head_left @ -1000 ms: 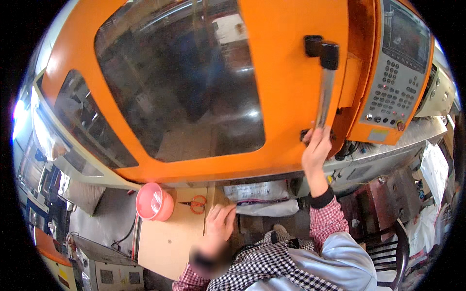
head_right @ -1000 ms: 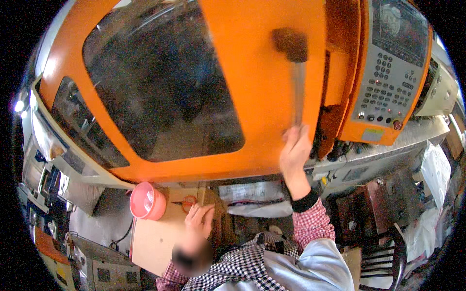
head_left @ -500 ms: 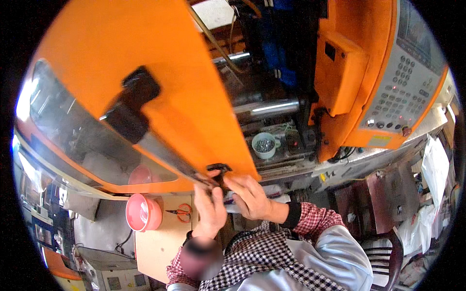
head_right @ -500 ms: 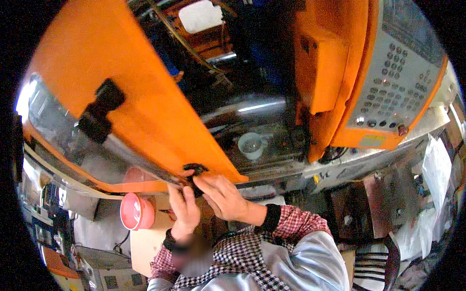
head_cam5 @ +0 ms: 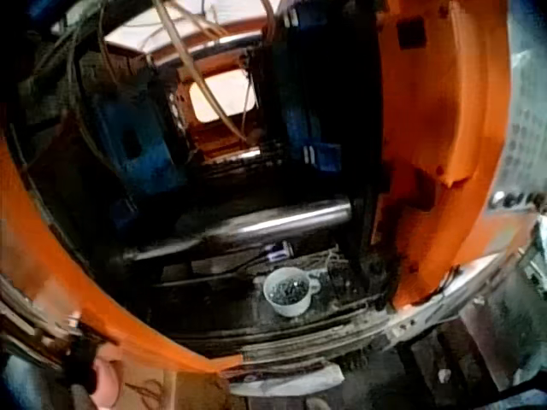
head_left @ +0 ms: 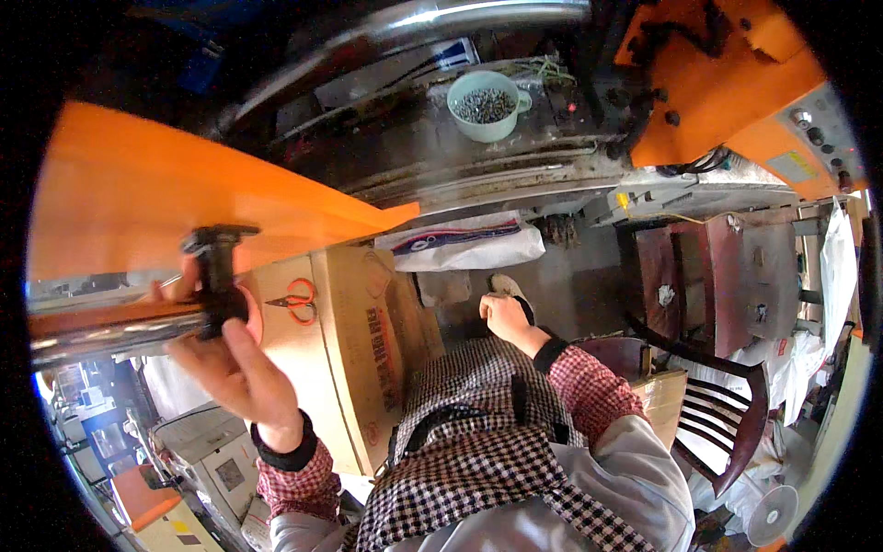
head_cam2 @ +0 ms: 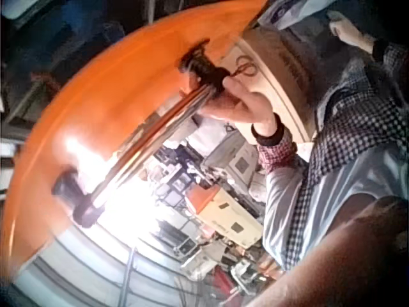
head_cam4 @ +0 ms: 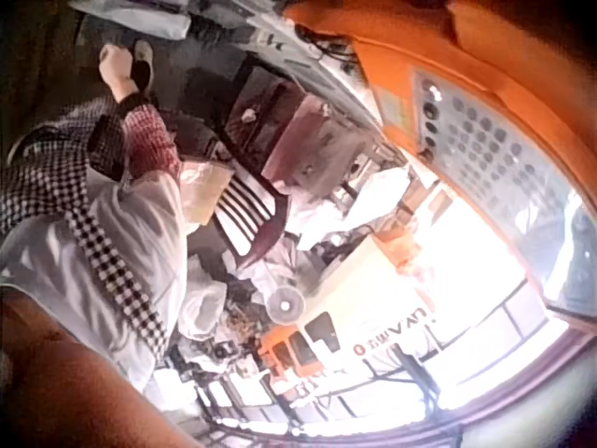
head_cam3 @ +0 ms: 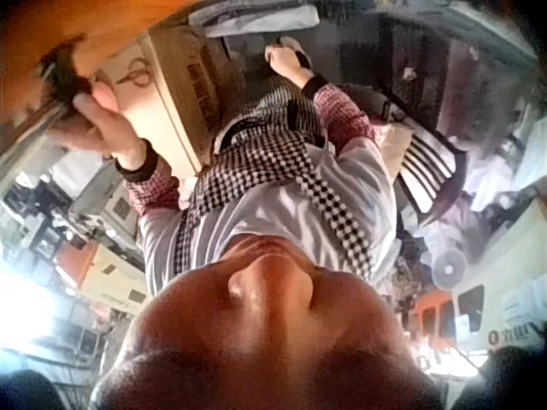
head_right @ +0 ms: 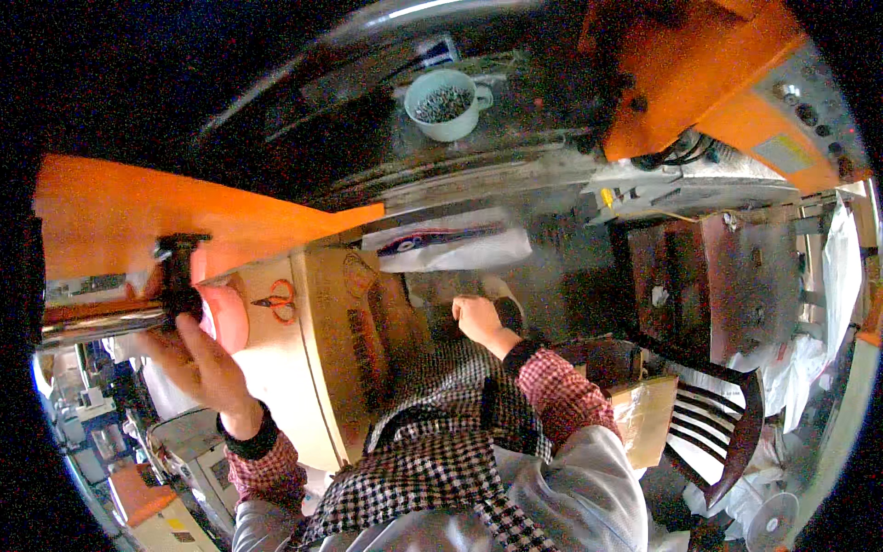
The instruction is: The person operates an injection molding machine in a factory setting. They open the machine's safety door, remove a cluster of white plastic parts, and place them into a white sack. The person then manually separates the individual parts from the cluster and places them into a pink bowl. They also pour white granular material from a bag into the machine's hopper and adjust the machine's internal components.
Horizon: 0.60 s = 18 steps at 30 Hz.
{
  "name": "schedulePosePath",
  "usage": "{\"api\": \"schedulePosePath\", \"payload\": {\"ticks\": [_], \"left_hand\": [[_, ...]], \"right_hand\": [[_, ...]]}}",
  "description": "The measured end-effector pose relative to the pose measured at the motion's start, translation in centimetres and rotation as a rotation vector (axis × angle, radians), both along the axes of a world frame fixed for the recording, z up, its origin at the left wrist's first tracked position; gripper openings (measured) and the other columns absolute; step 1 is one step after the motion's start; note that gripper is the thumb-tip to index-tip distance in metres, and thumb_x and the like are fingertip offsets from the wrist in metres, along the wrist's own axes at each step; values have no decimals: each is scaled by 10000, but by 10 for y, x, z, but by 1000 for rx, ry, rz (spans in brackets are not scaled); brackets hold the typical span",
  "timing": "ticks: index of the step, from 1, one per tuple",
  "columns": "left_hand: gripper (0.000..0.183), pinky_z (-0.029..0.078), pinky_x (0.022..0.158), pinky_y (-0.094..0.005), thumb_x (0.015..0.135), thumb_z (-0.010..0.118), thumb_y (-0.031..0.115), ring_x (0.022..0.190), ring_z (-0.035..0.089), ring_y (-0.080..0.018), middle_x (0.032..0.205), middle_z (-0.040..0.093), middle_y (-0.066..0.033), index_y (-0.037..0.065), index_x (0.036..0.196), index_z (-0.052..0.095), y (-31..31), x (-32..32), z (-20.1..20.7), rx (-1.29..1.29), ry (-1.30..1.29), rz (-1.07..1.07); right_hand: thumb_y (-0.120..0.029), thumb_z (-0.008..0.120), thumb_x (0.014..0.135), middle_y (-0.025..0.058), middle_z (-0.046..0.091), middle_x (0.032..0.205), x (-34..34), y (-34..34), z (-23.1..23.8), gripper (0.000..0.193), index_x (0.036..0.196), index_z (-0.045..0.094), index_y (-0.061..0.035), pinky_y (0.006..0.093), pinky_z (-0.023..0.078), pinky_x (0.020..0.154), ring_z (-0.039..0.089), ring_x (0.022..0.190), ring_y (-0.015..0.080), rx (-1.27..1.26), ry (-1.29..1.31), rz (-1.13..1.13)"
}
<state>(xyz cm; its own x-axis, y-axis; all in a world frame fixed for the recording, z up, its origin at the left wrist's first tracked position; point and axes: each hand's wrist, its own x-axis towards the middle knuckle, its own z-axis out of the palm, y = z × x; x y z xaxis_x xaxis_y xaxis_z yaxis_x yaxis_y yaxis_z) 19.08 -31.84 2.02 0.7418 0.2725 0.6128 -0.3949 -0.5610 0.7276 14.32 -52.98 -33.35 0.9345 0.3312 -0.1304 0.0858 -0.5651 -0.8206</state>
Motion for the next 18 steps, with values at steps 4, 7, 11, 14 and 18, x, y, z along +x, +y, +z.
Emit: {"api": "schedulePosePath", "payload": {"ticks": [4, 7, 11, 14, 18], "left_hand": [[485, 396, 964, -403, 918, 415, 49, 1195, 412, -314, 1327, 356, -228, -58, 1347, 216, 16, -7, -23, 322, -168, 272], [429, 403, 936, -337, 916, 452, 117, 1146, 455, -254, 1292, 405, -202, -58, 1284, 319, 17, -22, -71, 237, -203, 159], [478, 380, 909, -335, 869, 501, 64, 1057, 479, -235, 1215, 439, -149, -38, 1285, 290, 18, -82, -156, 96, 496, 120], [324, 417, 792, -292, 857, 515, 48, 885, 492, -170, 1104, 525, -93, -12, 1169, 448, 4, -105, -214, 105, 656, -68], [304, 455, 745, -372, 771, 557, -43, 851, 536, -308, 982, 545, -172, -28, 1072, 517, -11, -124, -257, 380, 711, -238]], "right_hand": [[-51, 457, 769, 193, 586, 810, 12, 4, -118, 100, 800, 550, -33, 461, 466, 661, 576, 742, 380, -217, -35, -111], [-48, 454, 769, 260, 554, 954, 47, -1, -167, 229, 981, 525, -1, 485, 455, 747, 550, 850, 429, -230, 36, -165], [-58, 443, 773, 252, 514, 1083, 98, 4, -206, 356, 1111, 466, 50, 456, 440, 840, 537, 969, 399, -328, 158, -230], [-74, 458, 767, 260, 487, 1132, 125, 7, -302, 394, 1135, 464, 66, 447, 399, 911, 533, 990, 398, -319, -153, -375], [-177, 366, 885, 266, 381, 1310, 189, 1, -297, 442, 1280, 378, 21, 456, 329, 1006, 336, 1245, 398, -545, 233, -71]]}}
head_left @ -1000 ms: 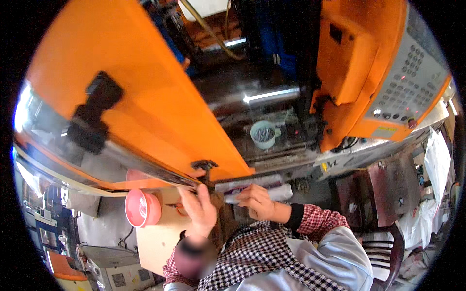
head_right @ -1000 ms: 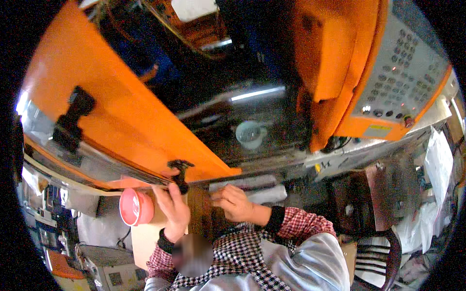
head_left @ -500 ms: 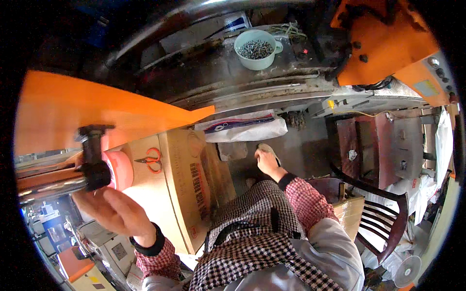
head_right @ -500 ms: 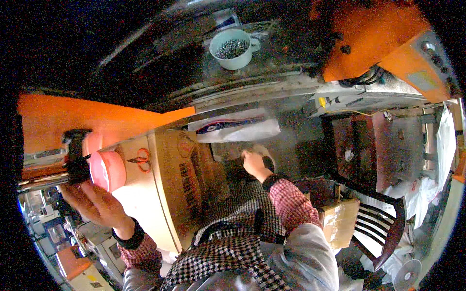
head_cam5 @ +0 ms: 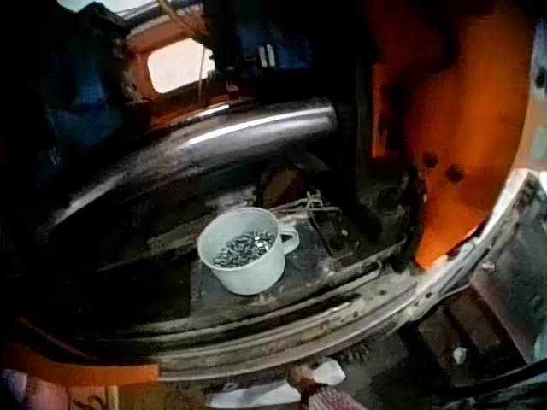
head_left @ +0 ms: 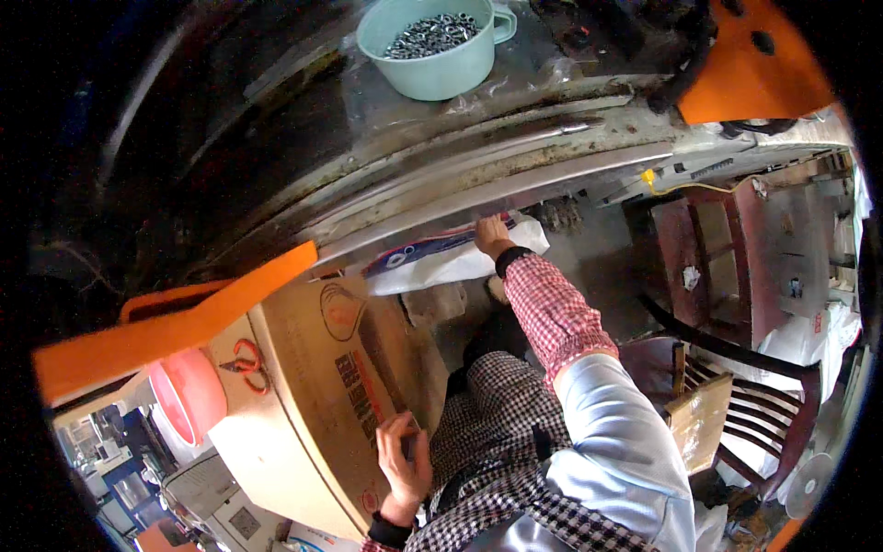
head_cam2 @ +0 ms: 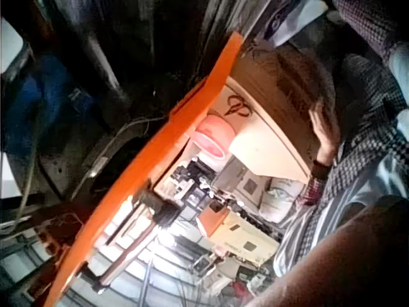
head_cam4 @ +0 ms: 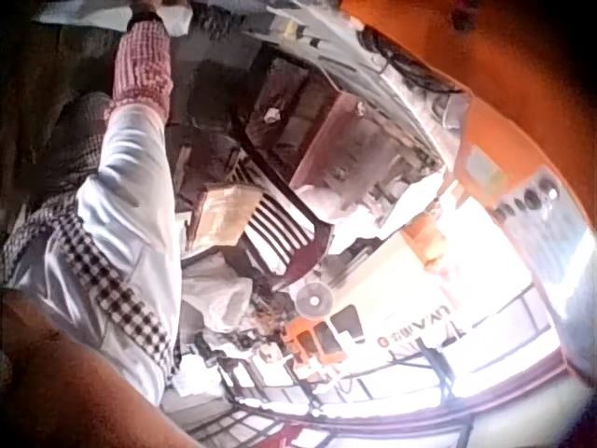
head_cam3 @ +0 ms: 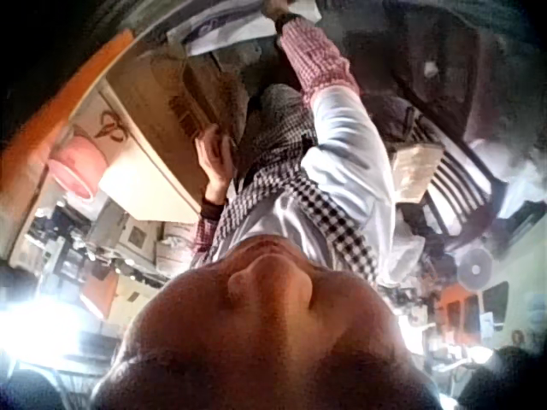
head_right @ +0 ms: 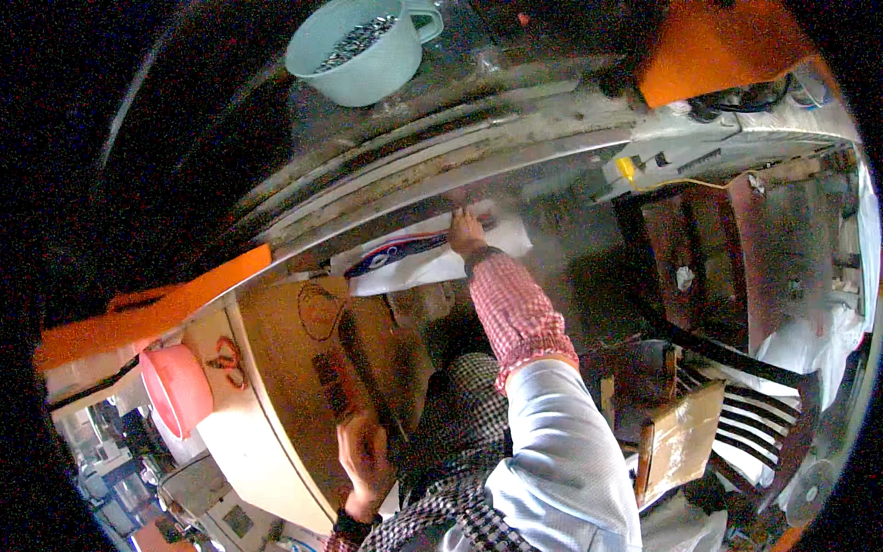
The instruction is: The person operates an injection molding machine in a factory setting. They open the machine's safety door, remove a cluster of white plastic parts, and place them into a white sack. The person then manually separates the individual parts from the cluster and places them into a pink bowl. They also pour white granular material from a bag into the machine's hopper and adjust the machine's internal components.
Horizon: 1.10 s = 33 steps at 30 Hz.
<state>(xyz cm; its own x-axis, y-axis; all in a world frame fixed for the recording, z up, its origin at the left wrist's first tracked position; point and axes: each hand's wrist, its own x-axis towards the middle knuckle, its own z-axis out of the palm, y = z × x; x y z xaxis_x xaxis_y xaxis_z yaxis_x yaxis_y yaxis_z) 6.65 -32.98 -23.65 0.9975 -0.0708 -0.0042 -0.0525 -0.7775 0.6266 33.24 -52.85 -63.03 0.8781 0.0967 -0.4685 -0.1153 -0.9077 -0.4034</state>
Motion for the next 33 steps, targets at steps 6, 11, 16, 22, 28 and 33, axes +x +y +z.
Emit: {"api": "schedulePosePath", "payload": {"ticks": [6, 11, 16, 22, 28, 33], "left_hand": [[232, 468, 686, -361, 789, 574, -7, 780, 559, -307, 894, 569, -161, -3, 1019, 543, -8, -11, -39, 1, 187, 118], [178, 472, 641, -377, 795, 581, 7, 757, 558, -334, 843, 573, -160, 0, 971, 557, -3, -22, -63, 88, 164, 157], [490, 328, 992, -211, 899, 506, 364, 1177, 452, -256, 1294, 467, -142, 93, 1296, 407, -1, -7, -43, -12, 852, 330], [194, 464, 651, -376, 781, 582, 13, 777, 555, -330, 837, 546, -153, 19, 974, 564, -11, -2, -28, -75, 195, 169], [171, 470, 638, -379, 828, 571, 93, 732, 558, -329, 812, 541, -160, 4, 974, 565, -5, 9, 17, -106, 204, 102], [190, 490, 691, -391, 812, 601, 136, 783, 586, -316, 852, 598, -154, 12, 953, 572, -6, -16, 62, -190, 239, 169]], "right_hand": [[-242, 403, 885, 230, 432, 1219, 46, -14, -35, 393, 1181, 433, 15, 444, 349, 947, 380, 1158, 372, -180, -251, 3], [-212, 427, 868, 211, 482, 1119, 55, -30, -75, 314, 1086, 480, 8, 446, 376, 879, 434, 1057, 365, -243, -172, 28], [-183, 451, 852, 193, 532, 1020, 58, -49, -86, 241, 990, 526, 1, 447, 403, 810, 488, 957, 358, -268, -121, -11], [-147, 480, 833, 170, 592, 900, 41, -45, -56, 178, 876, 581, -8, 448, 435, 729, 552, 836, 350, -167, -238, -95], [-118, 542, 800, 166, 626, 753, -79, 17, 75, 141, 757, 624, -12, 428, 462, 622, 595, 676, 346, 517, -464, -332], [-105, 606, 798, 129, 630, 757, -191, 25, 256, 139, 839, 651, 20, 314, 468, 619, 601, 661, 216, 875, -419, 140]]}}
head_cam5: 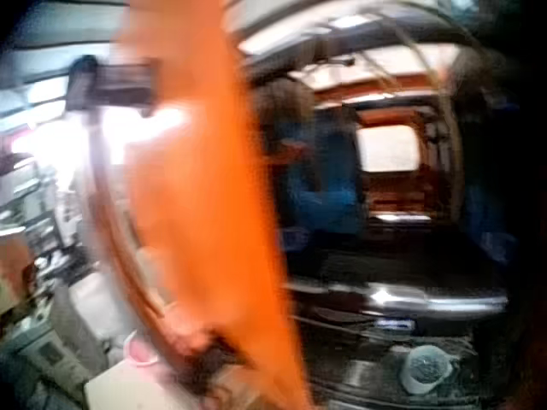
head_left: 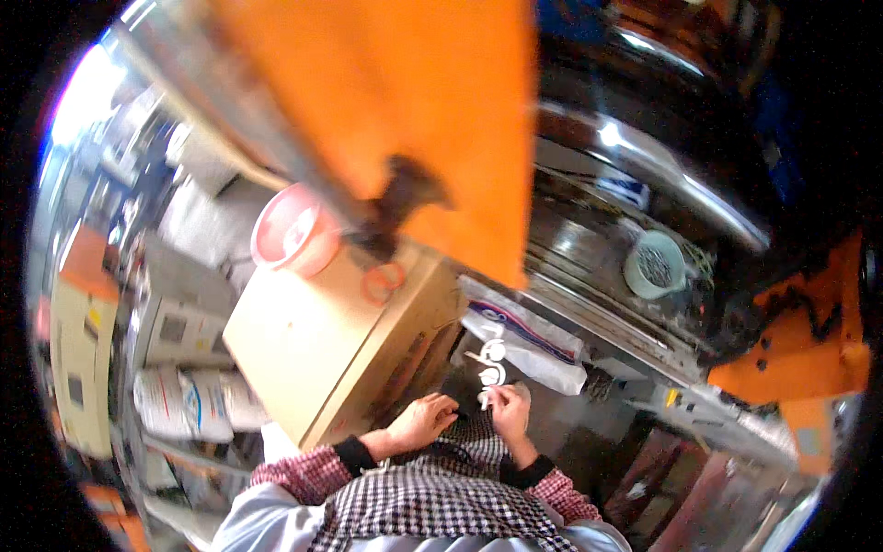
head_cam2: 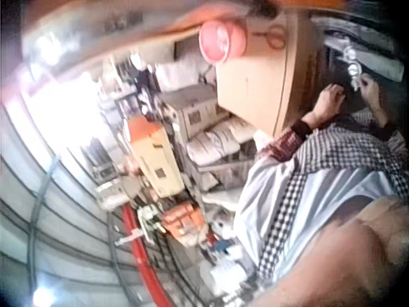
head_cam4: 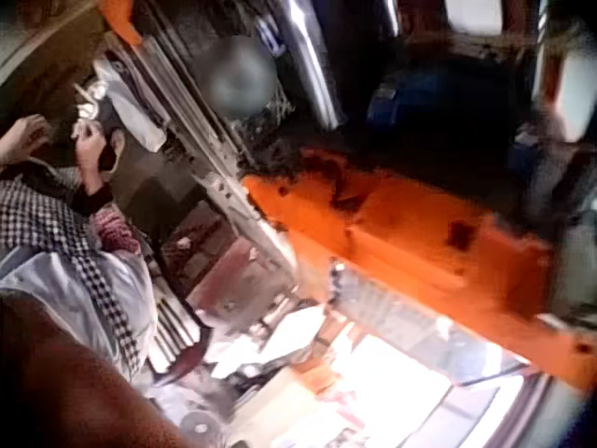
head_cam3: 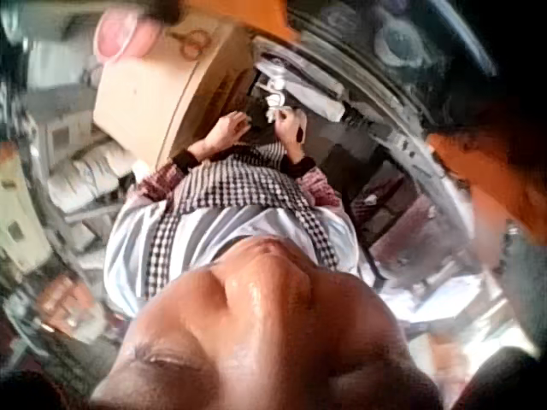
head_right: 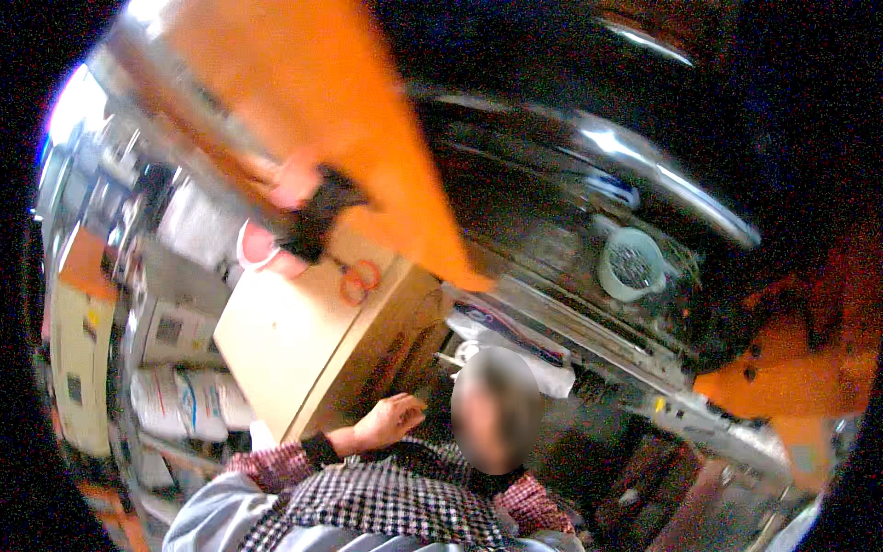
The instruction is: The person operates an injection molding machine in a factory setting. They open the machine's safety door, remove a cluster of white plastic parts, and place them into a white sack. The person then manually separates the individual parts from the cluster and places them into a pink bowl. They also pour white granular material from a bag into the machine's hopper and adjust the machine's internal components.
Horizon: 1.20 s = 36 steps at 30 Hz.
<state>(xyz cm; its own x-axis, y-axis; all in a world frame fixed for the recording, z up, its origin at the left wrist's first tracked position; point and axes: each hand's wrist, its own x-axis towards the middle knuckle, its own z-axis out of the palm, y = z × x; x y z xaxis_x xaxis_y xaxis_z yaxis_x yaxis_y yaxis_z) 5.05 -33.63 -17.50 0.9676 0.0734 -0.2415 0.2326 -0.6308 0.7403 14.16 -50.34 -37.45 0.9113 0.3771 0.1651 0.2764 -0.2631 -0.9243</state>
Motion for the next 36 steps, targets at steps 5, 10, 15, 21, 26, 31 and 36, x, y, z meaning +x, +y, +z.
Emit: {"api": "schedulePosePath", "payload": {"ticks": [5, 10, 15, 21, 26, 31, 36], "left_hand": [[173, 485, 737, -387, 809, 597, 140, 823, 594, -324, 879, 608, -161, 15, 928, 589, 22, -37, 13, 21, -105, 161], [100, 470, 673, -385, 797, 574, 103, 768, 581, -340, 779, 578, -174, 11, 835, 576, 12, -105, 5, 30, -129, 667], [158, 480, 583, -308, 845, 585, 129, 642, 607, -186, 733, 615, -150, -7, 924, 578, 32, -114, 21, -45, -178, 1001], [513, 525, 528, -296, 857, 605, 279, 607, 617, -199, 799, 580, -146, -72, 1165, 392, 185, -54, 29, -800, -412, 1283], [637, 546, 616, -310, 862, 574, 358, 710, 628, -243, 971, 533, -196, -105, 1226, 331, 302, 16, 10, -1027, -410, 1333], [378, 522, 561, -300, 834, 503, 171, 671, 600, -211, 1000, 565, -157, -27, 1153, 459, 353, 39, -53, -850, -473, 1375], [402, 572, 642, -352, 810, 478, 82, 826, 637, -257, 1057, 565, -180, -57, 1182, 412, 297, -37, -1, -746, -639, 1400]], "right_hand": [[-105, 592, 830, 99, 653, 788, -11, 68, 176, 165, 867, 651, 44, 270, 469, 615, 618, 696, 135, 119, 171, 449], [-114, 581, 836, 75, 654, 698, 5, 182, 192, 168, 812, 648, 37, 275, 465, 605, 609, 638, 124, 79, 301, 691], [-1, 538, 845, 113, 656, 821, 24, 278, 131, 162, 980, 604, 60, 237, 498, 635, 628, 720, 140, 11, 617, 667], [-24, 610, 776, 104, 570, 932, 31, 248, 149, 202, 978, 620, -30, 294, 490, 674, 607, 784, 186, -161, -353, 606], [-28, 587, 796, 98, 554, 910, 39, 237, 205, 139, 931, 609, -12, 294, 480, 671, 583, 791, 191, -157, -29, 783], [-24, 566, 797, 145, 562, 882, 46, 281, 258, 162, 957, 588, -11, 335, 477, 657, 577, 764, 283, -42, -351, 881], [7, 571, 771, 132, 543, 951, 52, 365, 295, 232, 998, 559, -36, 376, 472, 699, 583, 836, 282, -36, -541, 916]]}}
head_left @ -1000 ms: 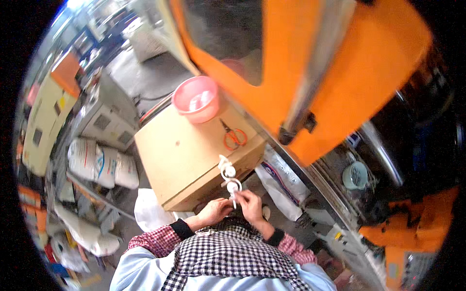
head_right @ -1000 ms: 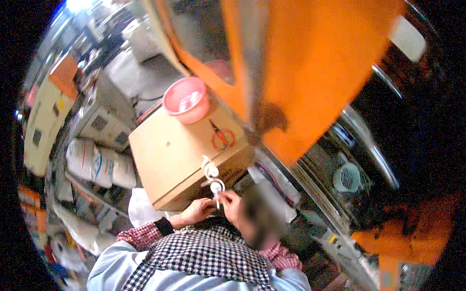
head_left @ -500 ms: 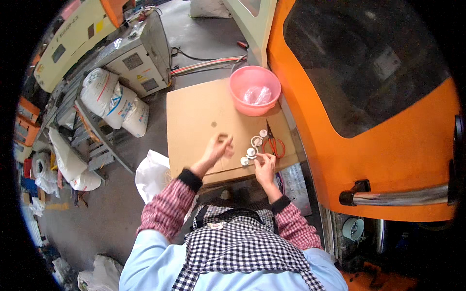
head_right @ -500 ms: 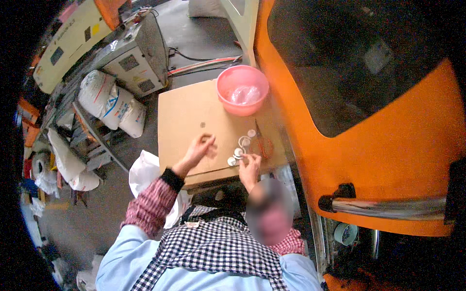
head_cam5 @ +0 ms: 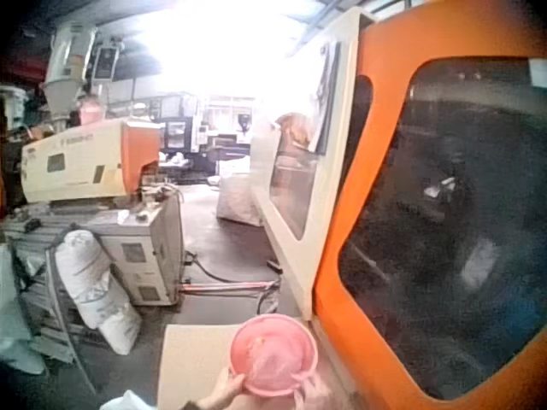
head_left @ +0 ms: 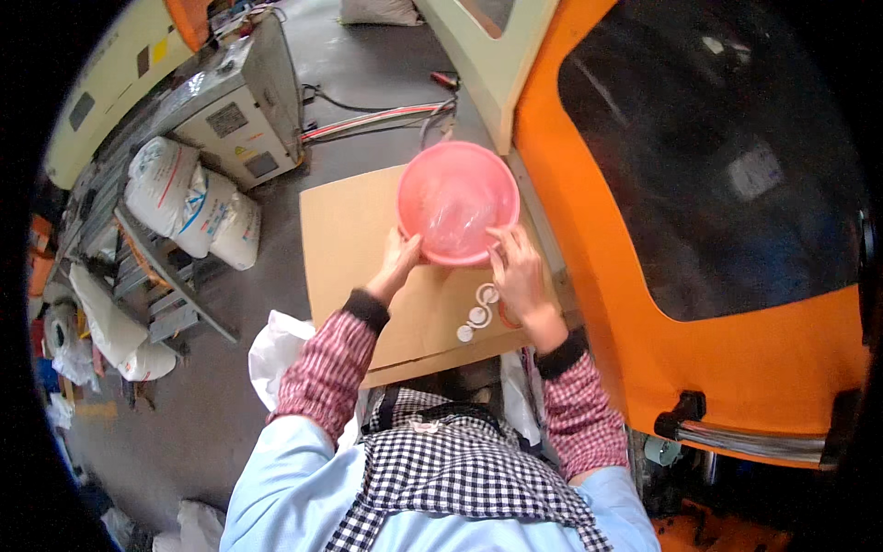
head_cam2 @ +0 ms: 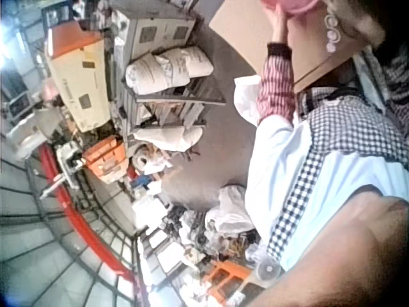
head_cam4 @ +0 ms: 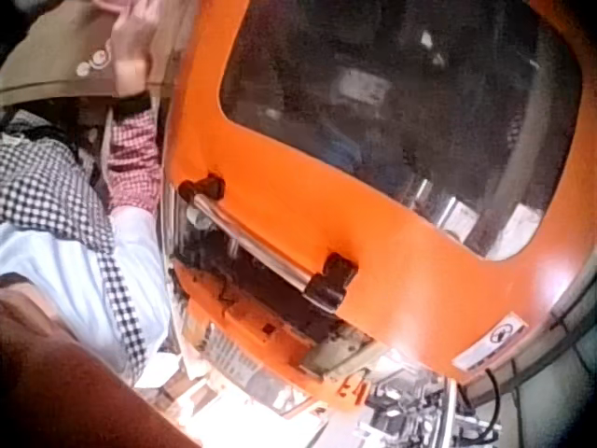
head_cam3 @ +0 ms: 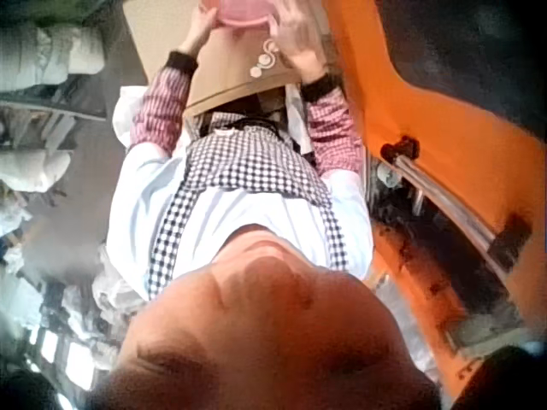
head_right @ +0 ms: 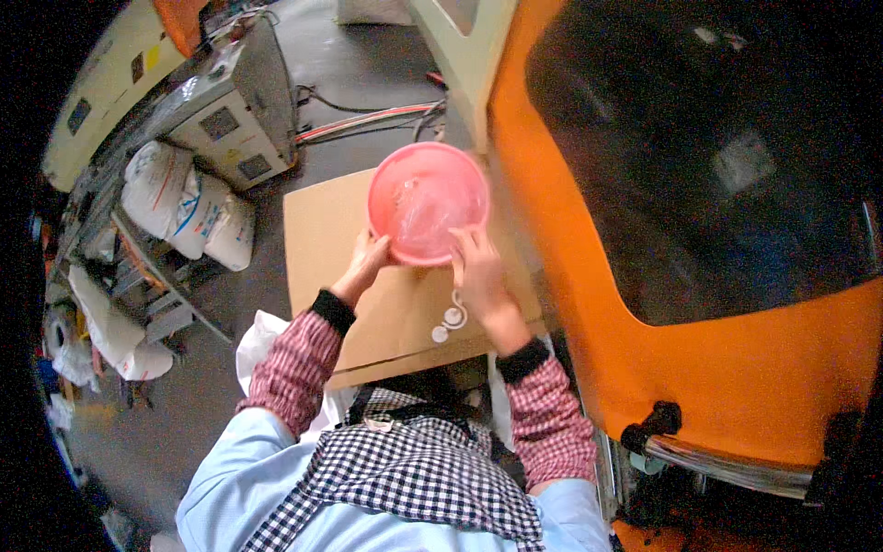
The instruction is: The person operates an injection molding machine in a factory setting. They open the machine's safety door, remove a cluster of white plastic parts, and place them into a white sack. The person then manually separates the individual parts from the cluster and places them into a pink bowl. They also pour white granular material from a bag into the machine's hopper and adjust the machine's internal components.
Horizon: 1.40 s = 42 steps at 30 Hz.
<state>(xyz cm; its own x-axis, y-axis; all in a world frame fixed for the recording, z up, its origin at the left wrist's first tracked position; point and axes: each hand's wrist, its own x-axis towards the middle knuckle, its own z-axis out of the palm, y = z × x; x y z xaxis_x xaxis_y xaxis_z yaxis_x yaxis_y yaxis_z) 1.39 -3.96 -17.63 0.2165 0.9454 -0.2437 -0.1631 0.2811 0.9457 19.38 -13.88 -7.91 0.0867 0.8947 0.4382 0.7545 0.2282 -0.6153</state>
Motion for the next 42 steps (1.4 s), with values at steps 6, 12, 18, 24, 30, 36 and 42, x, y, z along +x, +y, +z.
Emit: {"api": "schedulePosePath", "payload": {"ticks": [6, 12, 18, 24, 30, 36, 42], "left_hand": [[373, 576, 644, -361, 830, 445, 50, 792, 638, -231, 1010, 573, -169, -45, 1187, 400, -69, -112, 15, -174, 132, -22], [508, 555, 577, -315, 854, 534, 172, 701, 626, -209, 943, 594, -158, -47, 1264, 330, -93, -141, 15, -213, 235, 57], [775, 488, 833, -347, 727, 741, 248, 1004, 555, -254, 1093, 556, -135, 1, 1320, 308, -82, -164, 65, 629, 886, 28], [607, 430, 901, -305, 722, 735, 124, 1069, 506, -171, 1183, 533, -99, -3, 1241, 447, -64, -132, 121, 332, 121, -263], [346, 490, 815, -281, 829, 592, 29, 934, 591, -147, 1051, 607, -78, -22, 1159, 503, -73, -111, 127, 145, -80, -109], [217, 521, 684, -258, 849, 568, 47, 823, 617, -117, 954, 637, -65, -24, 1054, 567, -91, -83, 127, 270, 47, -65], [208, 483, 623, -233, 870, 571, 131, 759, 594, -92, 861, 633, -34, -15, 1018, 585, -99, -80, 123, 270, 114, 31]], "right_hand": [[-38, 476, 799, 248, 486, 1098, -66, 60, -75, 490, 1265, 462, -187, 381, 472, 825, 555, 993, 342, -311, -697, 432], [37, 457, 754, 214, 599, 965, -111, 88, -80, 413, 1137, 570, -68, 376, 491, 762, 607, 849, 335, -303, -137, 690], [-22, 501, 795, 89, 639, 851, -91, 122, 10, 244, 1010, 592, 46, 264, 506, 671, 626, 726, 164, -609, 681, 623], [-84, 571, 802, 66, 633, 915, -85, 96, 80, 267, 1045, 588, 24, 231, 488, 671, 606, 746, 133, -785, 1173, 779], [-278, 492, 886, 119, 529, 1135, -31, 92, 48, 429, 1196, 451, 16, 319, 424, 842, 512, 1008, 199, -415, 1412, 654], [-305, 535, 878, 170, 463, 1259, -33, 8, 12, 543, 1285, 366, 12, 364, 389, 961, 471, 1141, 248, -641, 1355, 789], [-49, 517, 818, 99, 647, 836, -44, 2, 33, 167, 934, 608, 29, 295, 508, 664, 625, 708, 175, -316, 969, 273]]}}
